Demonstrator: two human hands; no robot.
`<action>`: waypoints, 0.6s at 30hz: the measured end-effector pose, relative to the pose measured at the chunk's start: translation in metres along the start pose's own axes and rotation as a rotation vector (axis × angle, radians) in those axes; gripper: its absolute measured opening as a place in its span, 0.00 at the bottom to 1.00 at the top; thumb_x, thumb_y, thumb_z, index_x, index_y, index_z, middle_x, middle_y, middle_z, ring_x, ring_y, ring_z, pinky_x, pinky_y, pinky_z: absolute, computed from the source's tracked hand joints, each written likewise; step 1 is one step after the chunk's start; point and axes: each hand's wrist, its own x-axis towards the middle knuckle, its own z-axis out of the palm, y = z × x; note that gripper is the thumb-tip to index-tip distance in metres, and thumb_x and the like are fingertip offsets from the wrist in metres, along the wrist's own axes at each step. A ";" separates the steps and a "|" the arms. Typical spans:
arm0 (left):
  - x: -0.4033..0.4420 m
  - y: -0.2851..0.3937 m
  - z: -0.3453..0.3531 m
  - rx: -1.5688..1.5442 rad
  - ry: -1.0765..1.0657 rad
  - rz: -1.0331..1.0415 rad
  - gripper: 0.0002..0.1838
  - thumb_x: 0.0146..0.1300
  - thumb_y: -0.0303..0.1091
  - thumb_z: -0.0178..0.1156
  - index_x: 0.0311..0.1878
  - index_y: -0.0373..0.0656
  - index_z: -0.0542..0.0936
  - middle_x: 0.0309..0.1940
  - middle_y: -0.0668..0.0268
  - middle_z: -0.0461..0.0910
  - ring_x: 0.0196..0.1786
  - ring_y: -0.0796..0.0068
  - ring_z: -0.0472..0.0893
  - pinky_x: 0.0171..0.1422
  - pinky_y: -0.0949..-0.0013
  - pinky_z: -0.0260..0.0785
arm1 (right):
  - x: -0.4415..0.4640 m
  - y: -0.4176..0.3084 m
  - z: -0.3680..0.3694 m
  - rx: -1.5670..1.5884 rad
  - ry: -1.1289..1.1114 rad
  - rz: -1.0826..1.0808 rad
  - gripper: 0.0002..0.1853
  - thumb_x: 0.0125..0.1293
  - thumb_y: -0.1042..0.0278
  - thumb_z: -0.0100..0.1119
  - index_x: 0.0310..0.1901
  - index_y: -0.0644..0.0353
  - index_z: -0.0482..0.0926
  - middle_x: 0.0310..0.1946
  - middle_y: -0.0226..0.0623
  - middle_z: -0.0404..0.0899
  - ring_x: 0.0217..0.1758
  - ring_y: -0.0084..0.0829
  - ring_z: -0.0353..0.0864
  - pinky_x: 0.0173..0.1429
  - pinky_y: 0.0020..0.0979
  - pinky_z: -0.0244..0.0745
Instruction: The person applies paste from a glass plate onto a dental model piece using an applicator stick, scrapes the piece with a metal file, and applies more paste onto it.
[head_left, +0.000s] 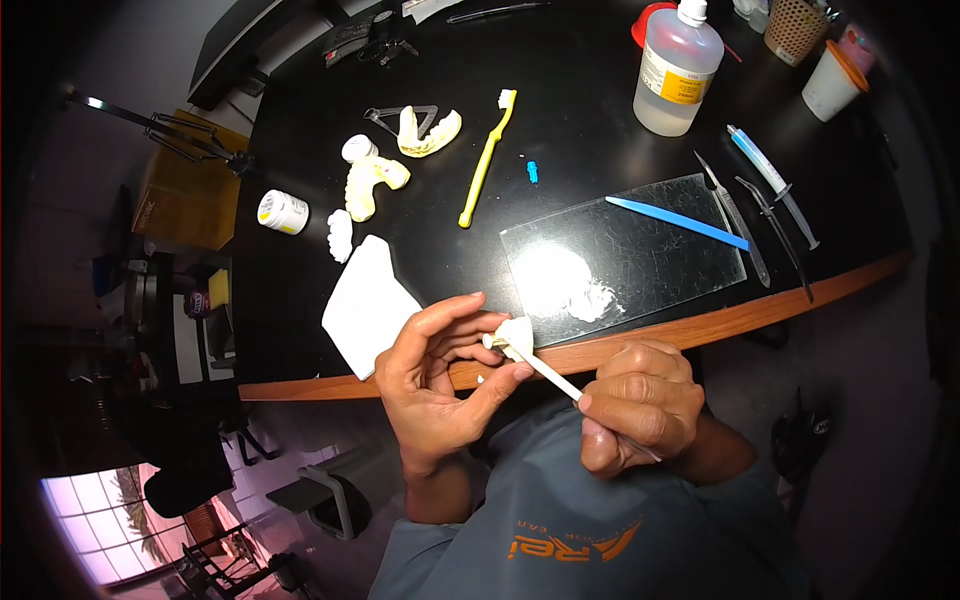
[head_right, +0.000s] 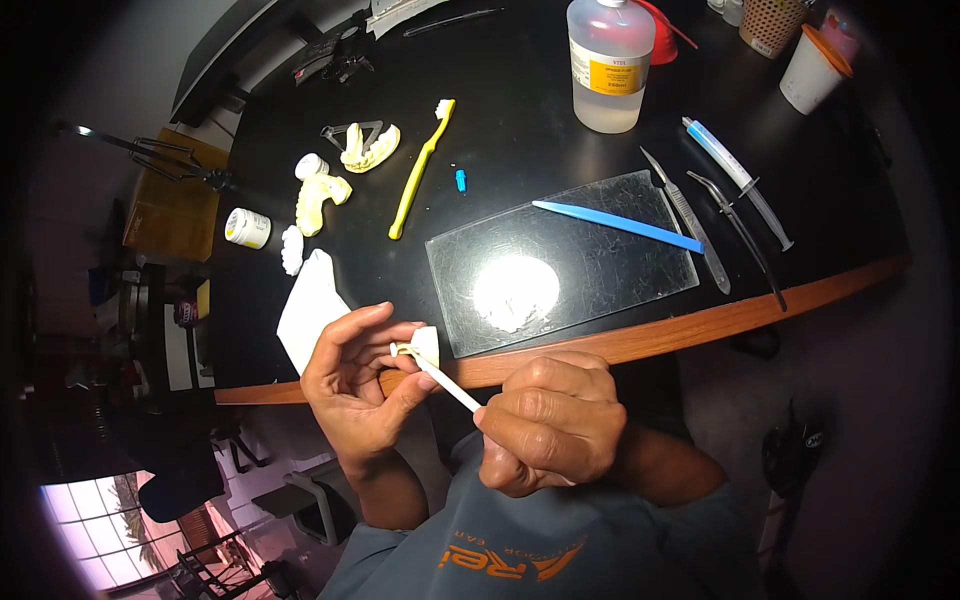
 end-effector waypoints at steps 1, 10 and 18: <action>0.000 0.000 0.000 0.000 0.001 -0.001 0.37 0.50 0.15 0.83 0.65 0.28 0.78 0.50 0.48 0.89 0.52 0.69 0.91 0.52 0.75 0.85 | 0.000 0.000 0.000 0.000 -0.001 0.001 0.05 0.60 0.78 0.64 0.39 0.64 0.84 0.25 0.31 0.82 0.24 0.27 0.82 0.23 0.29 0.77; 0.000 0.000 0.000 0.006 0.004 -0.002 0.37 0.49 0.16 0.83 0.64 0.28 0.78 0.49 0.48 0.89 0.53 0.69 0.91 0.51 0.75 0.85 | 0.001 0.000 0.001 0.004 0.003 0.003 0.06 0.60 0.79 0.64 0.39 0.65 0.84 0.25 0.31 0.82 0.23 0.27 0.82 0.23 0.28 0.78; 0.000 0.000 0.000 0.002 0.003 0.003 0.37 0.49 0.16 0.83 0.64 0.27 0.78 0.50 0.48 0.89 0.53 0.68 0.91 0.51 0.75 0.85 | 0.001 0.000 0.001 0.004 0.003 -0.001 0.07 0.60 0.79 0.64 0.40 0.65 0.83 0.25 0.31 0.81 0.23 0.26 0.81 0.24 0.28 0.78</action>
